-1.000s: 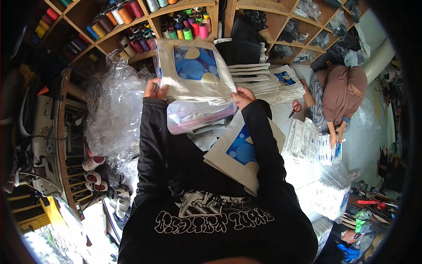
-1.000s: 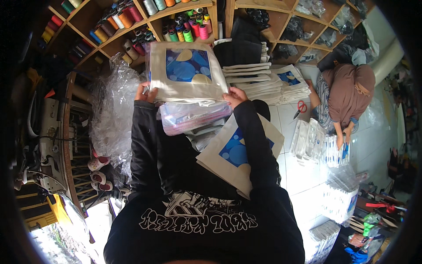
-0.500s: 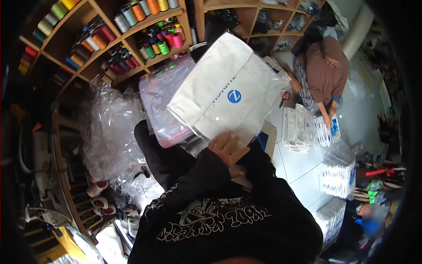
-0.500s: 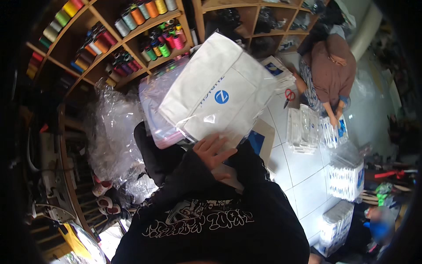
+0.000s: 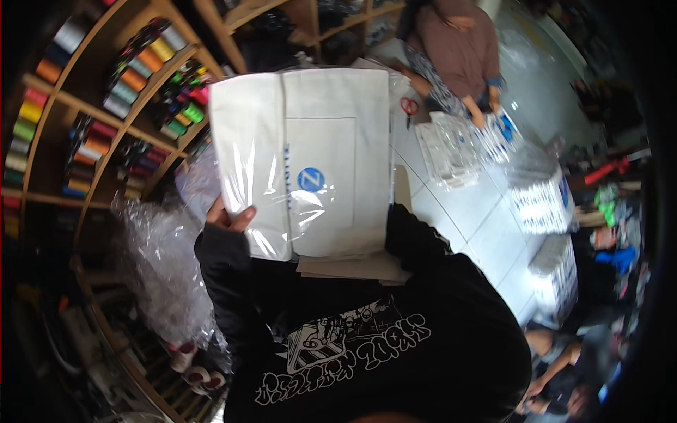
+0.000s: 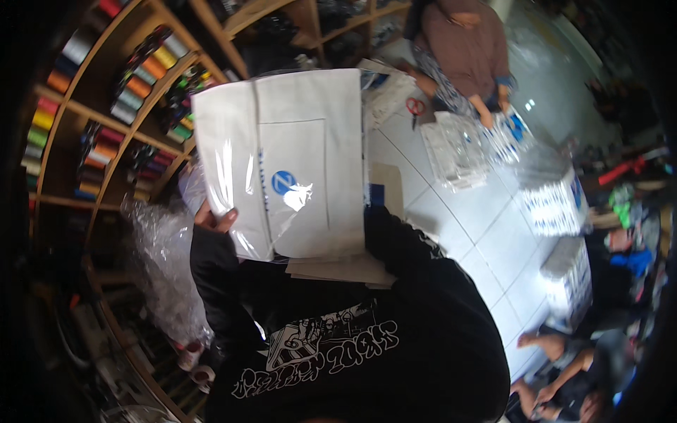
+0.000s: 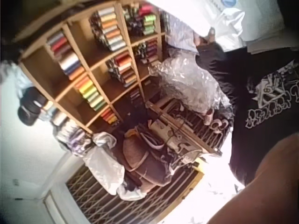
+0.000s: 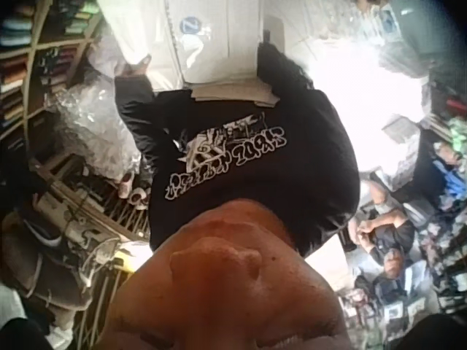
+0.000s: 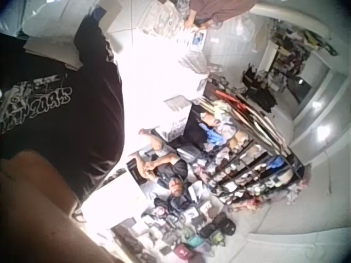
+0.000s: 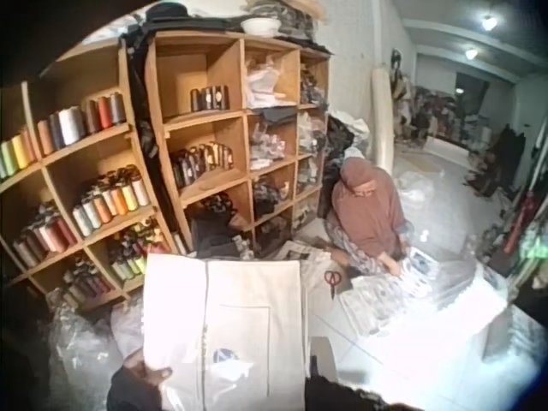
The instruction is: Packing printed white tote bags into clear plastic sleeves and organizing them into stacks.
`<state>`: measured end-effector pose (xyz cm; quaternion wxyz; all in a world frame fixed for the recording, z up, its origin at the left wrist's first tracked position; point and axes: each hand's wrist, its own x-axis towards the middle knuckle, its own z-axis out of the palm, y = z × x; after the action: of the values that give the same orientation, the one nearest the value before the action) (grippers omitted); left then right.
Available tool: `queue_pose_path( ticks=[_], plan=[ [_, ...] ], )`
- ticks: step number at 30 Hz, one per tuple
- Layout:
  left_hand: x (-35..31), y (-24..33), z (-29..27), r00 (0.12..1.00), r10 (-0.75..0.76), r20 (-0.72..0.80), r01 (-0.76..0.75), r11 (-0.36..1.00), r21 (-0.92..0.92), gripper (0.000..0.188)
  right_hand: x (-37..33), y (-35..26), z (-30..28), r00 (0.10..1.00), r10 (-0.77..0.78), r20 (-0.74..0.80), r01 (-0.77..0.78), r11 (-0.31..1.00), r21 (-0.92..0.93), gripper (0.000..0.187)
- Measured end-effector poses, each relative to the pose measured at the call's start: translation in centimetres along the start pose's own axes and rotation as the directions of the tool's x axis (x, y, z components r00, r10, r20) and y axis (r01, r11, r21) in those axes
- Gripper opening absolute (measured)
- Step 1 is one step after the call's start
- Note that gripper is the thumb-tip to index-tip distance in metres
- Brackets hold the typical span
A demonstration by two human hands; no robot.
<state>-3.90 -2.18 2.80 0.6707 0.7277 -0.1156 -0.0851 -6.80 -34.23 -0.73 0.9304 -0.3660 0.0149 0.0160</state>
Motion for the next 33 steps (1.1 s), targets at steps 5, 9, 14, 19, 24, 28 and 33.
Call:
queue_pose_path(
  ticks=[5, 9, 14, 19, 24, 28, 33],
  plan=[
    [0.3, -0.7, 1.1, 0.993, 0.111, 0.027, -0.113, 0.990, 0.087, 0.045, 0.5, 0.1, 1.7, 0.989, -0.125, -0.085, 0.124, 0.992, -0.020, 0.062],
    [2.0, 0.1, 3.3, 0.974, 0.222, 0.052, -0.226, 0.969, 0.099, 0.047, -0.9, -3.0, -0.5, 0.973, -0.185, -0.141, 0.182, 0.983, -0.032, 0.065],
    [4.7, 4.3, 10.3, 0.929, 0.365, 0.068, -0.371, 0.919, 0.134, 0.043, -6.5, -12.1, 0.2, 0.979, -0.206, 0.006, 0.152, 0.704, -0.694, 0.047],
    [9.4, 2.6, 16.6, 0.832, 0.438, 0.340, -0.397, 0.899, -0.186, 0.047, -9.8, -16.7, -1.4, 0.857, -0.515, 0.013, 0.235, 0.369, -0.899, 0.025],
    [9.2, 1.2, 19.8, 0.875, 0.072, 0.479, -0.089, 0.996, 0.013, 0.067, -16.5, -16.9, -7.1, 0.680, -0.690, -0.246, 0.112, 0.430, -0.896, 0.034],
    [9.4, -1.6, 19.3, 0.864, -0.021, 0.502, 0.010, 1.000, 0.024, 0.069, -22.9, -12.9, -15.9, 0.470, -0.727, -0.500, -0.056, 0.541, -0.839, 0.035],
    [10.1, -3.2, 17.0, 0.882, -0.077, 0.466, 0.050, 0.996, 0.071, 0.065, -29.6, -4.2, -26.2, 0.414, -0.623, -0.664, -0.129, 0.682, -0.720, 0.039]
  ],
)
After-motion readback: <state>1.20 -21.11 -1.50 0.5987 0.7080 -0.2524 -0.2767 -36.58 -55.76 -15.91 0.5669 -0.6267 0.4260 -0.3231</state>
